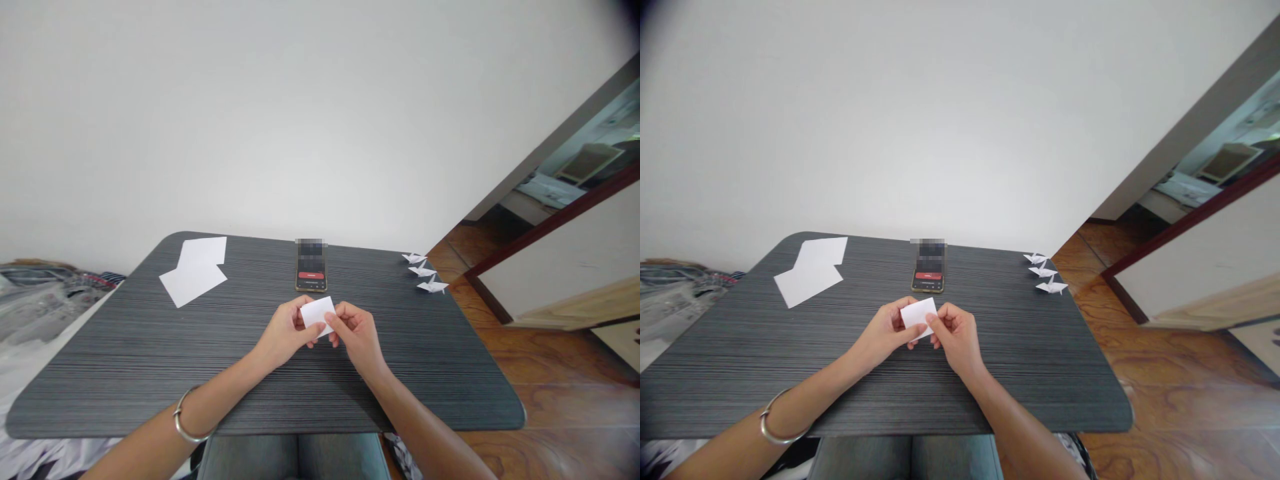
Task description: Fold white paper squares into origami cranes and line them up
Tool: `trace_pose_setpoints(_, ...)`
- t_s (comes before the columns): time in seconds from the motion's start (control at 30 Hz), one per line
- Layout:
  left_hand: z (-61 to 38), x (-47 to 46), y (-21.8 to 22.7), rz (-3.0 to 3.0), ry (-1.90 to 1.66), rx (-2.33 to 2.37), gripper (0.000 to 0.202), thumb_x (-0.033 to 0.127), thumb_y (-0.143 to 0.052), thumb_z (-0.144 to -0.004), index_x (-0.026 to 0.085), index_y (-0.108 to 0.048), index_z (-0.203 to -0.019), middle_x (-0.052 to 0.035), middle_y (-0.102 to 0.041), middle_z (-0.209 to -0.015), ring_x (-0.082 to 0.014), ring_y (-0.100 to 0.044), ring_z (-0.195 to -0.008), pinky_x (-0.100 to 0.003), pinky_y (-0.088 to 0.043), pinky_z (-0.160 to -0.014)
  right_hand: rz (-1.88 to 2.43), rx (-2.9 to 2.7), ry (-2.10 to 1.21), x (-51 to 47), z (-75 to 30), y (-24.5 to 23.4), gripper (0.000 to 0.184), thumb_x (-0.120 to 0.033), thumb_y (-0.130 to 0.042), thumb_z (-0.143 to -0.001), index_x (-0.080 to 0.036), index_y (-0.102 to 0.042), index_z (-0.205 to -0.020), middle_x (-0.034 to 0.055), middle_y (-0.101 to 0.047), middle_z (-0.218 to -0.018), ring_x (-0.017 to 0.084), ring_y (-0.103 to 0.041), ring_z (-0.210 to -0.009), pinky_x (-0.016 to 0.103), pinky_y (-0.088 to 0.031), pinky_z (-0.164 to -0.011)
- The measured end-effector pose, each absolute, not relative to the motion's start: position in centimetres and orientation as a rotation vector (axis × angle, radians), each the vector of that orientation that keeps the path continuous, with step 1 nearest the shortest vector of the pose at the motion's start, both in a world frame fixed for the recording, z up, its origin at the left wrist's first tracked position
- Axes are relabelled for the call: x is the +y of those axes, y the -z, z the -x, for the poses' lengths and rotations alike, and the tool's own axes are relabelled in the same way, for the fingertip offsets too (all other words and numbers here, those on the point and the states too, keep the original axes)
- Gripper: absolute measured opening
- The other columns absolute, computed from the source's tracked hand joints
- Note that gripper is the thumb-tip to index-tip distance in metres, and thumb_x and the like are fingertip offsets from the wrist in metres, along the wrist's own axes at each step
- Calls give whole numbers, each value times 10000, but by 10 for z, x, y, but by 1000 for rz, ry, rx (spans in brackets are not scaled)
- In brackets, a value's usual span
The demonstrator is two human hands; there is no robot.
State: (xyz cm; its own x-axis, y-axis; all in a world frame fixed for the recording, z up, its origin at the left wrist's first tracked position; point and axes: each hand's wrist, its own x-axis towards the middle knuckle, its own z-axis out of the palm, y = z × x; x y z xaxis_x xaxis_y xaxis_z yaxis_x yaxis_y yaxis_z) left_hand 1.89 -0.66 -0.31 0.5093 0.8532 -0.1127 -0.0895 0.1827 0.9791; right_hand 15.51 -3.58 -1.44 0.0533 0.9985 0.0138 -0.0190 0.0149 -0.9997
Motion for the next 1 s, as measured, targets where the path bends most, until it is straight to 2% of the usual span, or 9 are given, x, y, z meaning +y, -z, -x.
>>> trace_pose_setpoints(0.27,-18,-5,8,-1206,-685,797,271,351,-650,-663,93,-583,-609,2,-555,-512,-66,-475,-446,-163,-380,-404,1193,-1135,-1166,-37,-155,13,330,-409,-603,-711,-173,-457,-532,-57,-455,-393,52,-367,-333,162,-299,-330)
trace_pose_setpoints(0.5,-19,-7,6,-1204,-757,789,247,325,-658,-661,102,-572,-602,17,-547,-509,-60,-465,-444,-156,-368,-401,1159,-1187,-1216,-34,-155,18,302,-398,-587,-732,-179,-458,-569,-58,-472,-424,60,-385,-351,168,-332,-342)
trace_pose_setpoints(0.73,-16,-4,8,-1200,-691,785,232,303,-660,-663,84,-589,-637,-24,-626,-544,-76,-524,-448,-178,-417,-448,1206,-1218,-1110,-36,-158,17,303,-399,-549,-767,-171,-466,-585,-58,-461,-423,56,-390,-352,167,-337,-351)
trace_pose_setpoints(1.0,-13,-3,6,-1150,-660,680,241,275,-653,-679,68,-612,-796,-65,-669,-678,-120,-607,-593,-227,-478,-589,1169,-1132,-1079,-34,-158,18,321,-406,-567,-757,-166,-480,-563,-50,-483,-422,59,-397,-346,176,-327,-351)
